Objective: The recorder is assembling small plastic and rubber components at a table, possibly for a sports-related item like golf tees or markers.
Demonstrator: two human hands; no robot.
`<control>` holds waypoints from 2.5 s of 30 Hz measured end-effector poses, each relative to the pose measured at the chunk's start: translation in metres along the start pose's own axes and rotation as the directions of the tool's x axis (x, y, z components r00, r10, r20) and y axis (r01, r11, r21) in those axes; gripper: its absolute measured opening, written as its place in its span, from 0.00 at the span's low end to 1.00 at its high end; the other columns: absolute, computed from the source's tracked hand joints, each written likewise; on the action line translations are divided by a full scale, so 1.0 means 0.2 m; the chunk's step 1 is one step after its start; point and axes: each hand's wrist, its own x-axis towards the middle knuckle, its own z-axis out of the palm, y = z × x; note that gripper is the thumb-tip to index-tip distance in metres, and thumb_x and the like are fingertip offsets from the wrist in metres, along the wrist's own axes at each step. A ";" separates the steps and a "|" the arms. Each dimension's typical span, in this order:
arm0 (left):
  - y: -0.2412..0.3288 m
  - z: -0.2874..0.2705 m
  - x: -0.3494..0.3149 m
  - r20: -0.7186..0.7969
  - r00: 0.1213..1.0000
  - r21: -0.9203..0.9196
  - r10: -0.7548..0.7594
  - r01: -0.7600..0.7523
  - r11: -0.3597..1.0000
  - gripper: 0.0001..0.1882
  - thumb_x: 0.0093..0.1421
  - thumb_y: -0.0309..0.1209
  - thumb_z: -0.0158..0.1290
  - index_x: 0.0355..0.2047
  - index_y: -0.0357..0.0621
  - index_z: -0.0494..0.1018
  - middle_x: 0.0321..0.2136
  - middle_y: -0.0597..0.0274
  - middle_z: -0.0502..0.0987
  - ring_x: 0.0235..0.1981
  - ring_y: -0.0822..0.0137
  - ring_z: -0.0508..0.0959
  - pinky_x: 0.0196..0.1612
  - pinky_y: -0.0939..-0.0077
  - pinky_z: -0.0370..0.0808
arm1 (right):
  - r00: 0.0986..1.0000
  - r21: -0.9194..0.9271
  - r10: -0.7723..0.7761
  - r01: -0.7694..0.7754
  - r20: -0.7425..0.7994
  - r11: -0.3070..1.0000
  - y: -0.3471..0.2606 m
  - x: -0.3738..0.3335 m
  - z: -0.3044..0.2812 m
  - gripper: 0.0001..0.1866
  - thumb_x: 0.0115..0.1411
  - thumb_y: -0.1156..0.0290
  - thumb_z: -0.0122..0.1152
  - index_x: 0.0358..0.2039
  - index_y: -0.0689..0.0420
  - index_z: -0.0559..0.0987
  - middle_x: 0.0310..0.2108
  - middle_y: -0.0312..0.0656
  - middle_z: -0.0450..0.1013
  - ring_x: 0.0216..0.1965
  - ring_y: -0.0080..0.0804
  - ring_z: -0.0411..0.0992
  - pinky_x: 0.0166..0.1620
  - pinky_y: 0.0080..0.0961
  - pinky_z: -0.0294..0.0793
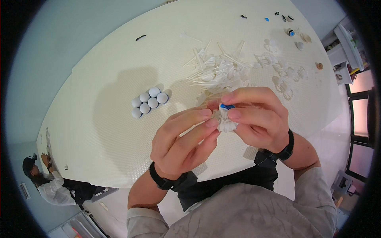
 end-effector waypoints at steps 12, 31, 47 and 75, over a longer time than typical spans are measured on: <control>-0.06 -0.01 -0.01 -0.015 0.939 -0.351 -0.343 0.316 0.881 0.11 0.58 0.14 0.57 0.42 0.35 0.76 0.38 0.54 0.81 0.36 0.64 0.82 0.43 0.73 0.78 | 0.986 0.137 0.111 -0.127 0.124 0.982 -0.02 0.04 0.03 0.20 0.50 0.89 0.65 0.44 0.61 0.82 0.45 0.49 0.78 0.36 0.37 0.80 0.36 0.23 0.80; -0.07 0.03 0.00 0.099 0.936 -0.483 -0.337 0.341 0.806 0.17 0.53 0.14 0.63 0.43 0.36 0.73 0.42 0.54 0.73 0.39 0.66 0.77 0.45 0.72 0.76 | 0.951 0.126 0.276 -0.293 0.140 0.948 0.03 0.03 -0.02 0.16 0.49 0.83 0.72 0.40 0.62 0.83 0.35 0.43 0.80 0.29 0.27 0.78 0.32 0.19 0.78; -0.04 0.01 -0.01 0.051 0.823 -0.461 -0.566 0.522 0.718 0.08 0.56 0.15 0.61 0.36 0.33 0.77 0.38 0.52 0.81 0.40 0.67 0.79 0.47 0.75 0.74 | 0.965 0.004 0.241 -0.243 0.100 0.970 0.03 0.03 0.00 0.16 0.47 0.84 0.69 0.39 0.60 0.83 0.32 0.42 0.80 0.29 0.28 0.79 0.33 0.19 0.78; -0.04 0.06 -0.04 0.076 0.819 -0.486 -0.568 0.528 0.696 0.09 0.55 0.14 0.62 0.36 0.34 0.78 0.36 0.54 0.81 0.39 0.69 0.79 0.45 0.77 0.73 | 0.965 -0.082 0.251 -0.246 0.068 0.966 0.04 0.00 0.05 0.18 0.44 0.81 0.69 0.36 0.55 0.76 0.25 0.37 0.72 0.23 0.27 0.72 0.26 0.19 0.72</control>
